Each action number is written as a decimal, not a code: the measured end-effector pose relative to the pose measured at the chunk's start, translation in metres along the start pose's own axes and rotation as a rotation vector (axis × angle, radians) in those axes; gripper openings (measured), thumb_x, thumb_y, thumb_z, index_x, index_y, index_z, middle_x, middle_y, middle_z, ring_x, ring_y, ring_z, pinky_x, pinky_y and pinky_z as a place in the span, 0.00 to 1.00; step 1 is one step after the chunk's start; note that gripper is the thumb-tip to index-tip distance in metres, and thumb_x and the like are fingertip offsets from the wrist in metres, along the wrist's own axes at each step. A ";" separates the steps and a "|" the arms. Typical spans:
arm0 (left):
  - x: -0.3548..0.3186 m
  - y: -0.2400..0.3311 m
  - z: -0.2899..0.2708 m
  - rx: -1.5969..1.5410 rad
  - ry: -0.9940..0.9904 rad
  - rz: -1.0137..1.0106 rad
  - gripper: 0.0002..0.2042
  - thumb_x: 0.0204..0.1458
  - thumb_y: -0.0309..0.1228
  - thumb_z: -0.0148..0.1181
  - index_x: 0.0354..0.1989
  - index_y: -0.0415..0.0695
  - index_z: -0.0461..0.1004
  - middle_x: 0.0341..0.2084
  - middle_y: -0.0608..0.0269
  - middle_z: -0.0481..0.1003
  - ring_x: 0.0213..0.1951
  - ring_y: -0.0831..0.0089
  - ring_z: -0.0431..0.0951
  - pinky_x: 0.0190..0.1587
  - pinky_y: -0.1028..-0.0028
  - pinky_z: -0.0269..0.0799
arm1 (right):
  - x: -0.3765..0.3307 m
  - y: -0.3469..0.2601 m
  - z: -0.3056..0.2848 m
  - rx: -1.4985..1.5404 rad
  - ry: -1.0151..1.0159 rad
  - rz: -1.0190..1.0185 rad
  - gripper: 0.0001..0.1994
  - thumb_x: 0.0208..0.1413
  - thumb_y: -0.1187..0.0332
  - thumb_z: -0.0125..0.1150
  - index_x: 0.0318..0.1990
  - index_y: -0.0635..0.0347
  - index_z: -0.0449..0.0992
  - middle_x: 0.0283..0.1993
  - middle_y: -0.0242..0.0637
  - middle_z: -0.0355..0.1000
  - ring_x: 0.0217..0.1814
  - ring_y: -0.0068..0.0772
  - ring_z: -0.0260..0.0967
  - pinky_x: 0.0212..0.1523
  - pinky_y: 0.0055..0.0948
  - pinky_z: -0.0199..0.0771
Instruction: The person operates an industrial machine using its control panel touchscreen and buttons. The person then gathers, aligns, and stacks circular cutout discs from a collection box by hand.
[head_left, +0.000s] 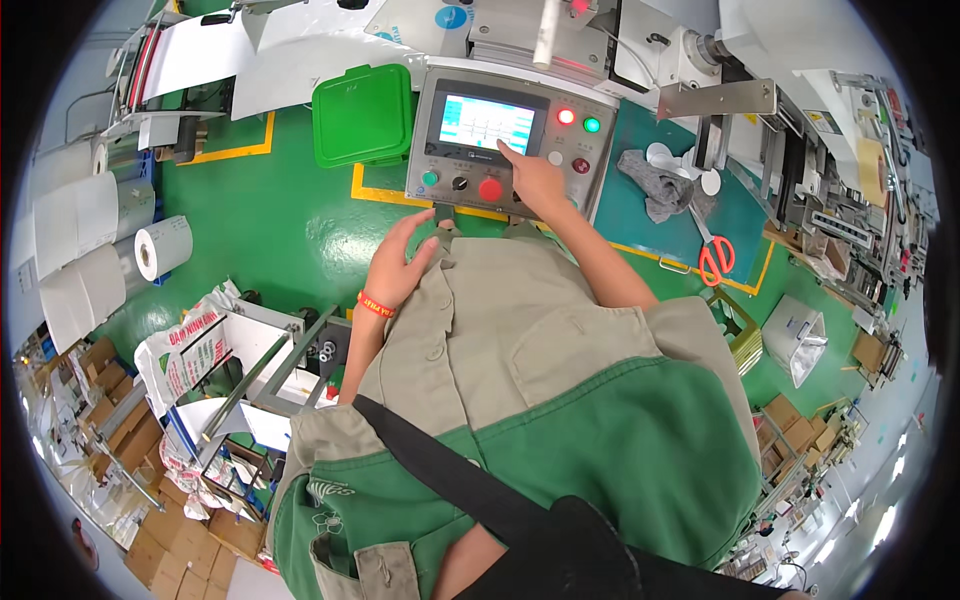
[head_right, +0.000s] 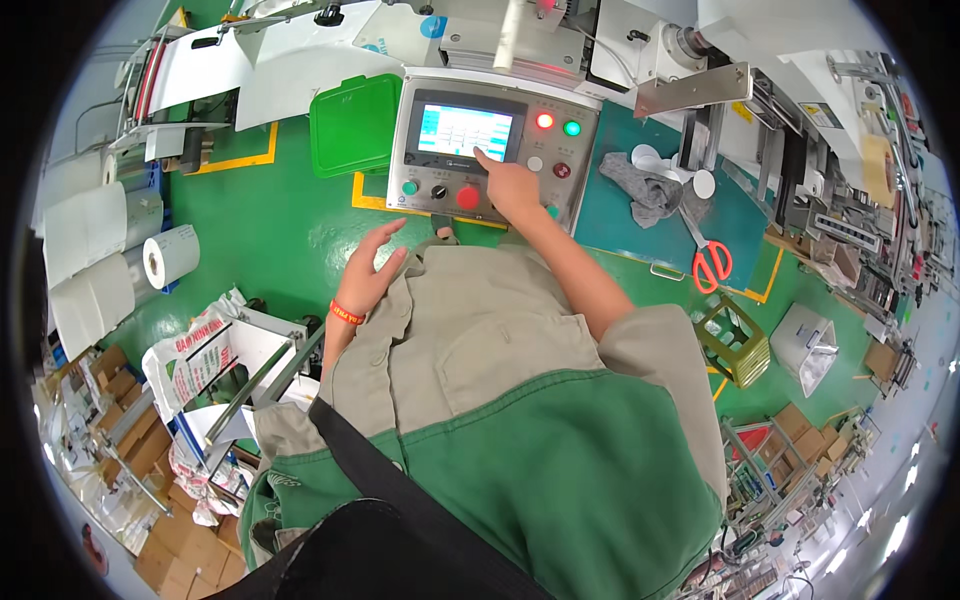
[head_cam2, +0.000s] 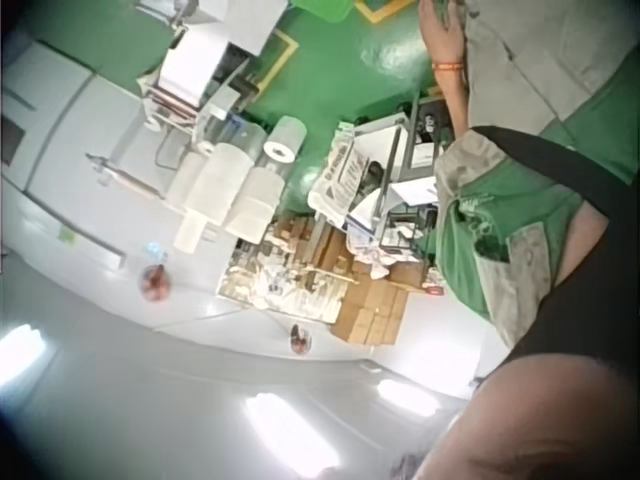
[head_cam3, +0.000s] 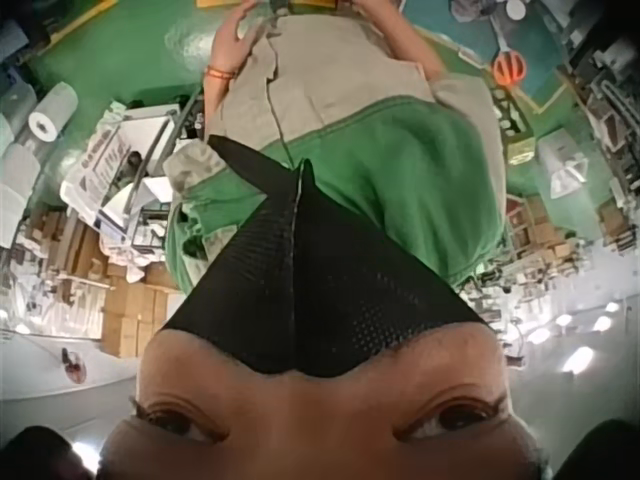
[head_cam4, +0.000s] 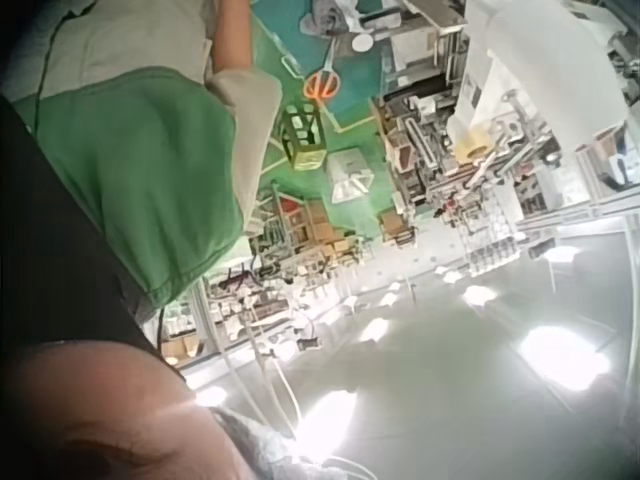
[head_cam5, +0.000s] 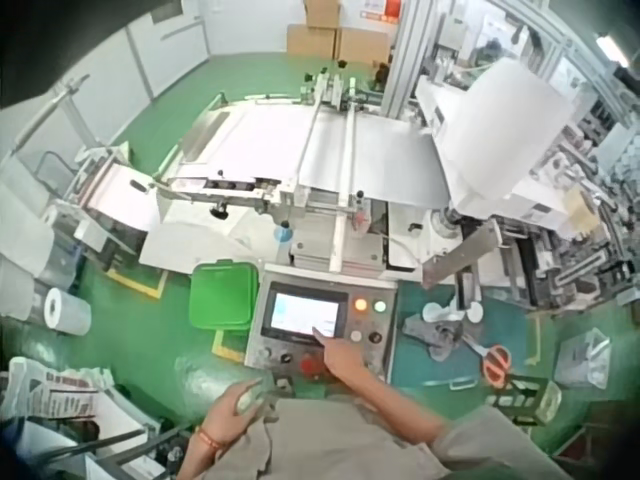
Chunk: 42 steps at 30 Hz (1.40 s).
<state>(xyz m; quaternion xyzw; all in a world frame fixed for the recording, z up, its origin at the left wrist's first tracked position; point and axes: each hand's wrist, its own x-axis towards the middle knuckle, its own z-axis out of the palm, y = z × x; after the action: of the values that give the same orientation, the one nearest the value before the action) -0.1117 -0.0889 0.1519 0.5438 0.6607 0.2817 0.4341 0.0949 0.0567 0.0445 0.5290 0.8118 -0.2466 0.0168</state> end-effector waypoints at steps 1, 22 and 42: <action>0.000 0.000 -0.001 -0.005 -0.007 -0.001 0.18 0.49 0.31 0.53 0.50 0.43 0.65 0.46 0.52 0.68 0.49 0.58 0.68 0.51 0.69 0.62 | -0.001 0.003 0.002 -0.001 0.004 0.000 0.24 0.51 0.71 0.43 0.56 0.33 0.63 0.21 0.43 0.68 0.21 0.44 0.66 0.22 0.41 0.64; 0.034 0.012 0.071 0.011 -0.361 0.324 0.19 0.51 0.27 0.52 0.53 0.40 0.63 0.51 0.57 0.66 0.52 0.69 0.66 0.52 0.71 0.63 | -0.131 0.058 -0.045 0.443 0.509 0.129 0.17 0.49 0.55 0.54 0.47 0.43 0.73 0.19 0.36 0.68 0.21 0.38 0.66 0.23 0.37 0.65; -0.096 0.127 0.368 0.181 -0.386 0.312 0.21 0.45 0.26 0.58 0.50 0.44 0.66 0.43 0.57 0.70 0.43 0.65 0.71 0.51 0.69 0.63 | -0.239 0.478 -0.092 0.487 0.668 0.856 0.33 0.47 0.38 0.44 0.45 0.62 0.67 0.36 0.51 0.72 0.40 0.50 0.71 0.39 0.42 0.69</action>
<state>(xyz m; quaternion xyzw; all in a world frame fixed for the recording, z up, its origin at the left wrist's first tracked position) 0.2751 -0.1858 0.1141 0.7195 0.4961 0.1760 0.4531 0.6356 0.0444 0.0108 0.8469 0.4075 -0.2173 -0.2637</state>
